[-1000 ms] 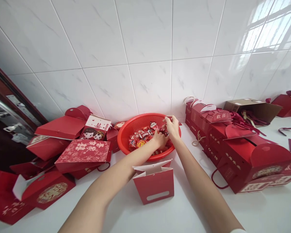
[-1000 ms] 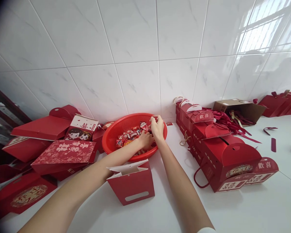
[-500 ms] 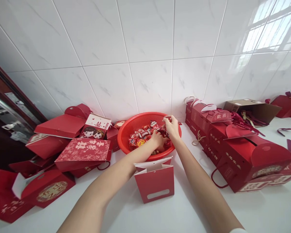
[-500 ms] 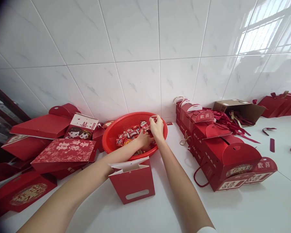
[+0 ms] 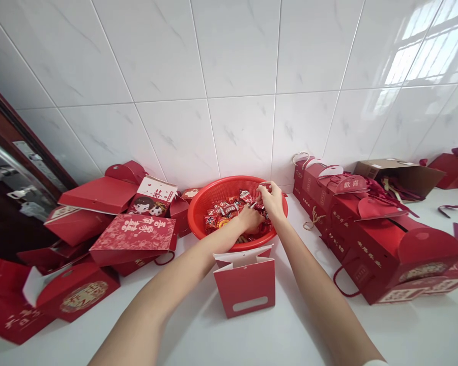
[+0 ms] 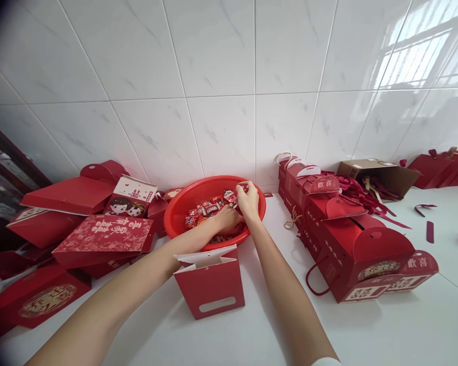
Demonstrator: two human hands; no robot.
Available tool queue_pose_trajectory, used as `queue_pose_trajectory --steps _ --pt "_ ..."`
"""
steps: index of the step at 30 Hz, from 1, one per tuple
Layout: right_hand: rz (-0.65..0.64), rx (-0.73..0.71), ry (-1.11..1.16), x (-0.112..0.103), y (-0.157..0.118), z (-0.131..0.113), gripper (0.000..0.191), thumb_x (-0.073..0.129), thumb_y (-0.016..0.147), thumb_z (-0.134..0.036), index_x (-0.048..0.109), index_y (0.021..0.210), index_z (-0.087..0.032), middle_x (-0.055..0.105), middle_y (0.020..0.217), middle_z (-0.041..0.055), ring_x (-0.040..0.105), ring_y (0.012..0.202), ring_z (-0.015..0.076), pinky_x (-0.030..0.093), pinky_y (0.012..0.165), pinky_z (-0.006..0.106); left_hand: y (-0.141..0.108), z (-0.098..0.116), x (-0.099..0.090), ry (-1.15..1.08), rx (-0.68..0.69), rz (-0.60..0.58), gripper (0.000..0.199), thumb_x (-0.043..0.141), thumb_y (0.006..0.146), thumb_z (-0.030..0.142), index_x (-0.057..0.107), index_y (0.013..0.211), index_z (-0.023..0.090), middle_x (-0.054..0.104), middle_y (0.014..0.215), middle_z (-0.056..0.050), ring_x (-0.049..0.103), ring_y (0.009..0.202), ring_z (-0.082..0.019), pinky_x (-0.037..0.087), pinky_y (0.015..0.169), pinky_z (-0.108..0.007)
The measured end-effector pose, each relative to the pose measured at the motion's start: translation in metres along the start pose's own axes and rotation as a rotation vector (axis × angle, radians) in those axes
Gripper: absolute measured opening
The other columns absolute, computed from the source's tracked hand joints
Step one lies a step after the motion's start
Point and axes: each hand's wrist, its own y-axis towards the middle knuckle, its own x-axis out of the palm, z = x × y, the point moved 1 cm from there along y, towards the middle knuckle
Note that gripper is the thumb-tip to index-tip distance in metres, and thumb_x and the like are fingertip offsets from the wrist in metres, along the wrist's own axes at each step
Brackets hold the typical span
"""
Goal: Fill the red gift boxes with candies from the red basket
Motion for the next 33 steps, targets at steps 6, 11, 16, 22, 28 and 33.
queue_pose_trajectory --steps 6,11,16,22,28,33 --pt "0.008 0.005 0.004 0.000 -0.002 -0.004 0.011 0.055 0.076 -0.032 0.056 0.082 -0.023 0.058 0.060 -0.0050 0.056 0.052 0.0154 0.044 0.053 0.027 -0.004 -0.015 -0.011 -0.275 -0.088 -0.077 0.024 0.068 0.075 0.028 0.077 0.097 0.027 0.077 0.088 -0.004 0.070 0.081 -0.025 0.051 0.078 -0.034" --pt "0.033 -0.012 0.010 -0.001 0.000 -0.003 0.014 0.055 0.074 -0.033 0.056 0.083 -0.022 0.058 0.066 -0.0043 0.055 0.058 0.0150 0.045 0.057 0.027 -0.012 -0.032 -0.030 -0.540 -0.183 0.075 0.028 0.058 0.085 0.039 0.075 0.099 0.022 0.076 0.094 -0.002 0.069 0.085 -0.022 0.050 0.074 -0.028" --pt "0.073 -0.048 0.010 -0.002 0.003 0.000 0.015 0.059 0.070 -0.032 0.057 0.082 -0.022 0.060 0.071 -0.0028 0.055 0.067 0.0164 0.045 0.062 0.028 -0.016 -0.043 -0.034 -0.716 -0.263 0.238 0.040 0.063 0.080 0.057 0.071 0.074 0.018 0.068 0.070 -0.001 0.062 0.071 -0.020 0.046 0.066 -0.028" --pt "0.130 -0.039 0.024 -0.003 0.007 0.002 0.014 0.055 0.070 -0.029 0.056 0.082 -0.022 0.058 0.069 -0.0033 0.053 0.063 0.0160 0.044 0.060 0.028 -0.014 -0.048 -0.032 -0.851 -0.297 0.343 0.039 0.074 0.071 0.056 0.070 0.068 0.018 0.064 0.065 0.000 0.057 0.066 -0.018 0.044 0.066 -0.028" --pt "0.169 -0.030 0.009 -0.006 0.009 0.005 0.014 0.055 0.070 -0.027 0.058 0.083 -0.021 0.061 0.073 -0.0019 0.057 0.067 0.0168 0.046 0.066 0.029 -0.014 -0.049 -0.037 -0.958 -0.322 0.445 0.052 0.068 0.070 0.067 0.055 0.056 0.019 0.044 0.053 0.005 0.040 0.055 -0.012 0.030 0.057 -0.028" --pt "0.103 -0.021 -0.007 -0.002 0.011 0.011 0.024 0.068 0.069 -0.038 0.062 0.083 -0.020 0.064 0.070 -0.0005 0.060 0.068 0.0191 0.046 0.067 0.031 -0.013 -0.047 -0.041 -1.025 -0.299 0.557 0.055 0.067 0.072 0.067 0.047 0.054 0.020 0.039 0.055 0.005 0.038 0.058 -0.012 0.029 0.058 -0.028"
